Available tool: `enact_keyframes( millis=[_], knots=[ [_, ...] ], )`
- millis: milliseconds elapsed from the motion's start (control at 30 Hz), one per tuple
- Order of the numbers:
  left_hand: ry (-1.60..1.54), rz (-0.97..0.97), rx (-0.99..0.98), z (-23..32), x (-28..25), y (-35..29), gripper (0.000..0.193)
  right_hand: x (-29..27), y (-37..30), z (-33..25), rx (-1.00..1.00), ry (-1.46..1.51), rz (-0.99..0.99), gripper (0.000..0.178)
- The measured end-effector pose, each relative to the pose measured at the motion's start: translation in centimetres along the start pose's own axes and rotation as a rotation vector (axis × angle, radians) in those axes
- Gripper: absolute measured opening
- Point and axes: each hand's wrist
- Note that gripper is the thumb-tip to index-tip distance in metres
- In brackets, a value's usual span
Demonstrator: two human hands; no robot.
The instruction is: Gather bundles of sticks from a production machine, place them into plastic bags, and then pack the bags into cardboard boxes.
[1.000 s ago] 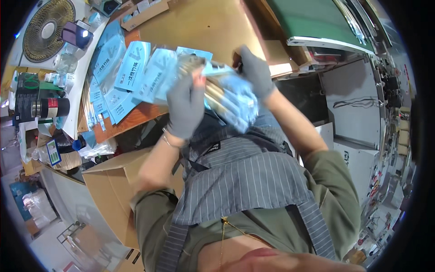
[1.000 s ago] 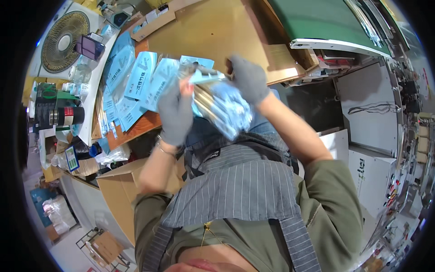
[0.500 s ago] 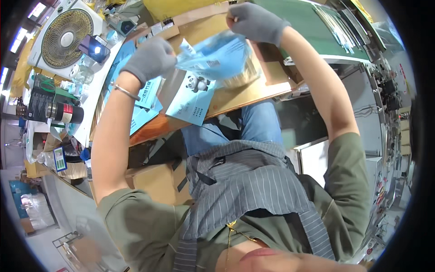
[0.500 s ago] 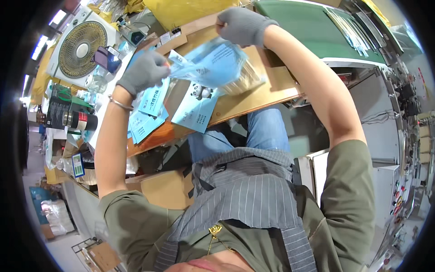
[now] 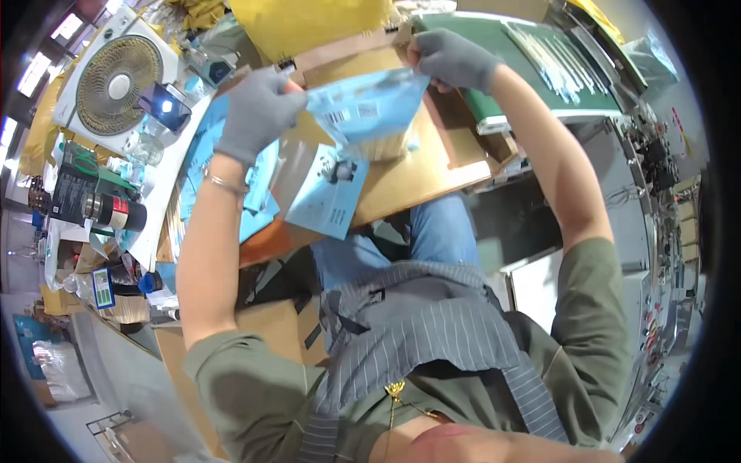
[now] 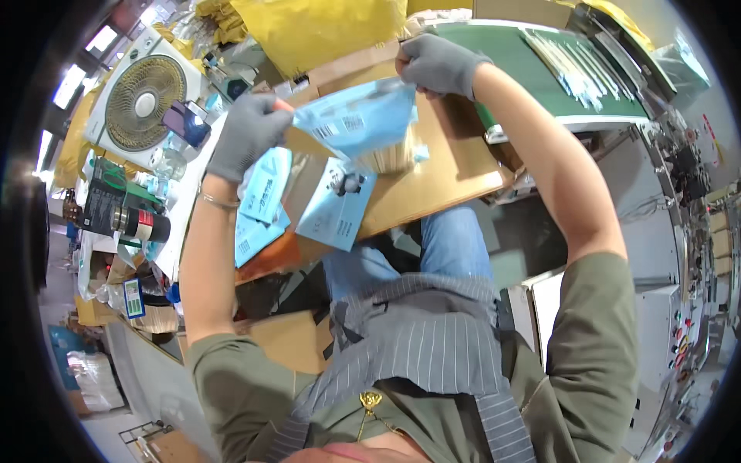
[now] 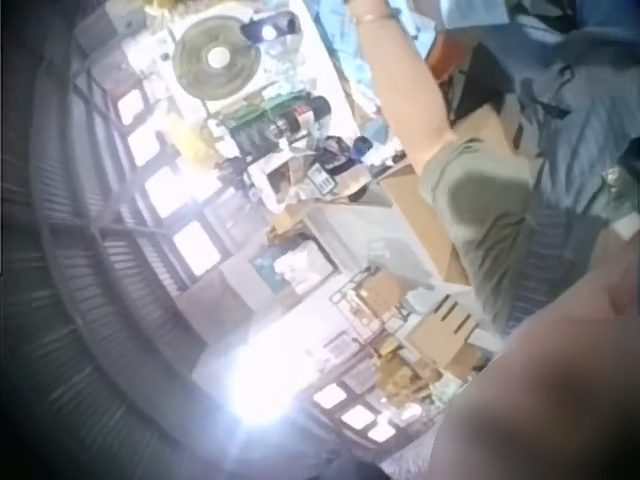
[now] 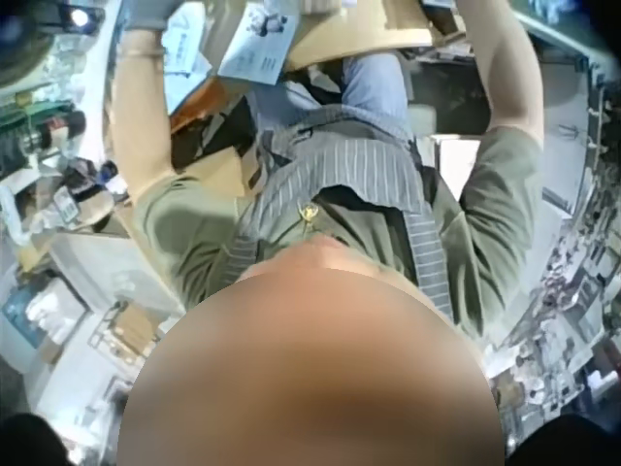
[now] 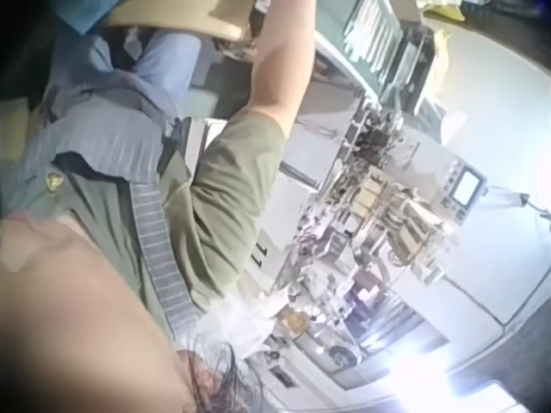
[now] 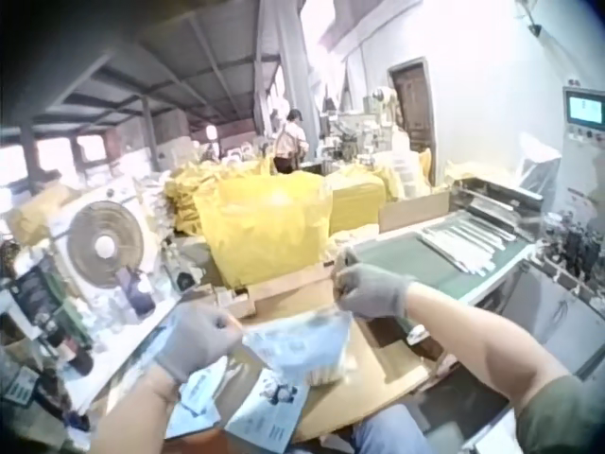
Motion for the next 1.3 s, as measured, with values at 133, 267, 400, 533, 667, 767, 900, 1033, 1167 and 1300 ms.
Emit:
enact_keyframes(
  millis=[133,267,400,533,667,767,900,1033,1167,1300],
  knots=[
    [-0.105,-0.006,-0.066,-0.5,-0.4,0.1,0.019,0.5,-0.1,0.0,-0.148,0.199,0.173,0.015],
    [0.001,0.052,0.094,-0.6,0.1,-0.1,0.020,0.8,0.5,0.1,-0.032,0.018,0.071,0.014],
    [-0.018,0.060,0.047,-0.8,-1.2,-0.3,0.019,0.7,0.6,-0.6,-0.223,0.272,0.263,0.013],
    [-0.116,0.058,-0.043,-1.6,0.0,-0.2,0.019,0.3,2.8,-0.2,0.010,0.030,0.032,0.007],
    [-0.294,0.063,-0.173,0.7,-2.6,-0.6,0.020,-1.0,2.3,-3.1,-0.136,0.213,0.223,0.017],
    [-0.339,0.073,-0.155,1.1,-3.6,-2.0,0.017,-1.1,3.4,-5.3,-0.181,0.248,0.226,0.009],
    [-0.828,-0.070,-0.302,-3.1,-2.2,-3.5,0.043,-0.8,4.8,-5.3,-0.381,0.224,0.233,0.010],
    [-1.781,-0.236,-0.317,-8.6,6.5,-10.0,0.074,7.3,2.6,-10.7,-0.956,-0.108,0.155,0.011],
    [-0.529,0.151,0.010,-3.6,10.1,-15.1,0.076,13.8,-3.2,-14.9,-1.104,-0.181,0.011,0.013],
    [-1.686,0.228,-0.048,-0.6,10.4,-18.3,0.086,16.1,-6.1,-17.5,-1.413,-0.053,0.047,0.013]
  ],
)
Point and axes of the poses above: each hand's wrist, its own y-axis towards the middle knuckle, its own x-axis out of the palm, z = x × y, and after that the axes turned 2 degrees about -z, right-handed
